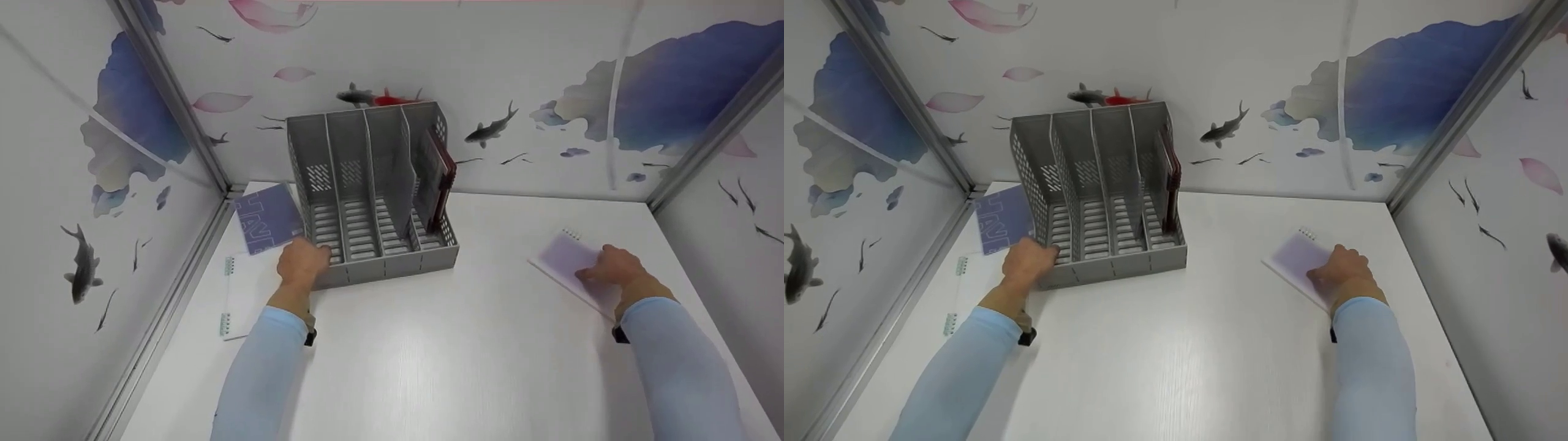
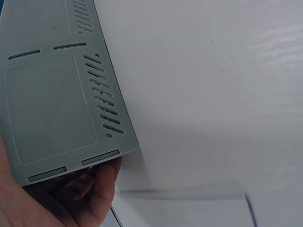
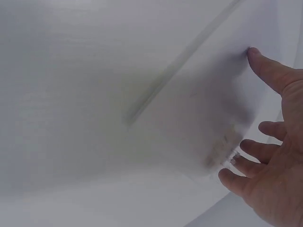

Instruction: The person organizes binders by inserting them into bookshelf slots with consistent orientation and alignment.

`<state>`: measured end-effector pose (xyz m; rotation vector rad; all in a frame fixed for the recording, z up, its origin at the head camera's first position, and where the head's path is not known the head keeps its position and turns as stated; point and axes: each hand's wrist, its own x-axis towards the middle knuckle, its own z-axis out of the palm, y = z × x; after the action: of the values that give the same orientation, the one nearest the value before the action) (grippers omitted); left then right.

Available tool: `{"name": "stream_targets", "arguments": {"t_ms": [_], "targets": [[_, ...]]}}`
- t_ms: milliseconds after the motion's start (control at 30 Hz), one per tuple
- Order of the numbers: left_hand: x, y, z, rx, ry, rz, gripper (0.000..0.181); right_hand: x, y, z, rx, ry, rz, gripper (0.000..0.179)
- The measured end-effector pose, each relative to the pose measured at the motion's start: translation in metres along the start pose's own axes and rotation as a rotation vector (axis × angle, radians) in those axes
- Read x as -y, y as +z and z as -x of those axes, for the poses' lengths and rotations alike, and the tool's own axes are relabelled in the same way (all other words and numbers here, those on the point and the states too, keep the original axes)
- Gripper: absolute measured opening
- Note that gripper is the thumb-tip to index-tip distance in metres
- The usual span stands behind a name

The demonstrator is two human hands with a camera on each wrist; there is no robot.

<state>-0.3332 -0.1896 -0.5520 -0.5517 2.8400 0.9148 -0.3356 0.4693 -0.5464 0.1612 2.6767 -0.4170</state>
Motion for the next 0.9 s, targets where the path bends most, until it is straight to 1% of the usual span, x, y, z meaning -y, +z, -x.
{"name": "stream_targets", "arguments": {"t_ms": [100,200,367,600,767,900], "targets": [[-0.001,0.001,0.000,0.002,0.002,-0.010,0.037,-0.003,0.004,0.002,0.004,-0.009,0.010,0.111],[-0.001,0.002,-0.001,0.001,0.000,-0.017,0.036,0.000,0.003,0.004,0.010,0.010,0.005,0.112],[-0.001,0.002,0.000,0.002,0.003,-0.012,0.038,0.012,-0.001,0.011,0.019,0.021,0.030,0.110],[0.000,0.001,0.000,-0.002,0.007,-0.006,0.040,0.030,0.001,0.017,0.021,0.015,0.084,0.108],[0.000,0.001,0.000,0.002,0.009,-0.005,0.041,0.045,-0.003,0.030,0.006,0.043,0.037,0.108],[-0.001,0.001,0.001,-0.005,0.003,-0.007,0.041,0.051,-0.005,0.034,-0.018,0.056,0.009,0.105]]}}
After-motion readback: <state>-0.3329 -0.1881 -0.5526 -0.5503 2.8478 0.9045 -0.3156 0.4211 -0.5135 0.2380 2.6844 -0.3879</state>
